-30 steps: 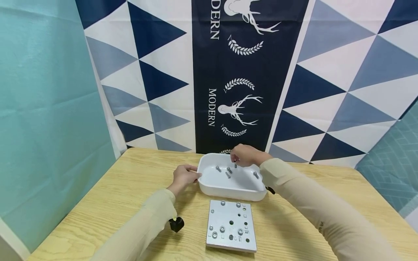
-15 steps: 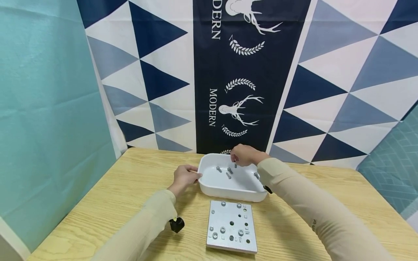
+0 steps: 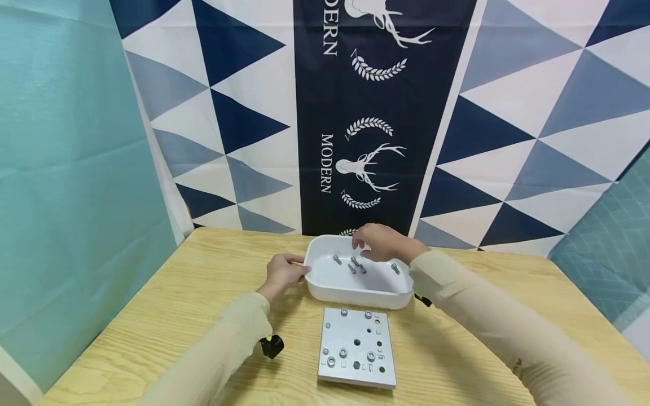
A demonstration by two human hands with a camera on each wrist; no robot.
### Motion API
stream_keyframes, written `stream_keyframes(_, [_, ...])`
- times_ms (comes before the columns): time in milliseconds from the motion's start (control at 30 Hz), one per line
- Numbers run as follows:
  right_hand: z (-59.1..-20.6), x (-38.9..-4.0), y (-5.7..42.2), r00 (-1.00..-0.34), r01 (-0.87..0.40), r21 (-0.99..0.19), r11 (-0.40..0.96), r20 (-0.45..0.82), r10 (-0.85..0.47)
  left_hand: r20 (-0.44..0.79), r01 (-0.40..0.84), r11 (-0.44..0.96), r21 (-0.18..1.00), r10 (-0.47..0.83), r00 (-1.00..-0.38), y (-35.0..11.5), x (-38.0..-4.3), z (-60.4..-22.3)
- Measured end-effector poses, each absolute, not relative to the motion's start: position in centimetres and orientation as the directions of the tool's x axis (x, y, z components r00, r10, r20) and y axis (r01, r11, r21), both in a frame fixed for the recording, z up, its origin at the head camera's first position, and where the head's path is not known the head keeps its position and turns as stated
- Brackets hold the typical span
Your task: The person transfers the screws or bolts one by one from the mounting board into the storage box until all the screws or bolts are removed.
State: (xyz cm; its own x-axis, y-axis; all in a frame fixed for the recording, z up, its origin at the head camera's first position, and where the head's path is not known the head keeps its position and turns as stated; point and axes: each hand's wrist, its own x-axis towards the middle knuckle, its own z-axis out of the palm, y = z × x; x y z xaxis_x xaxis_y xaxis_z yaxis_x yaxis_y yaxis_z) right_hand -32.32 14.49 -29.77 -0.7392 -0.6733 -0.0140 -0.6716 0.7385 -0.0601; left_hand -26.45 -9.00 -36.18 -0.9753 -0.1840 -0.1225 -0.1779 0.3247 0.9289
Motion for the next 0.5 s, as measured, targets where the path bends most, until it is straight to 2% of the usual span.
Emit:
stream_keyframes(200, [-29.9, -29.5, 14.8, -0.653, -0.758, -0.069, 0.649, 0.068, -0.755, -0.133, -0.188, 0.333, 0.924, -0.183, -0.974, -9.0, -26.5, -36.1])
stream_keyframes(500, [-30.7, -25.6, 15.8, -0.556, -0.828, -0.037, 0.559, 0.175, -0.812, -0.145, -0.199, 0.33, 0.923, -0.181, -0.973, -9.0, -26.5, -36.0])
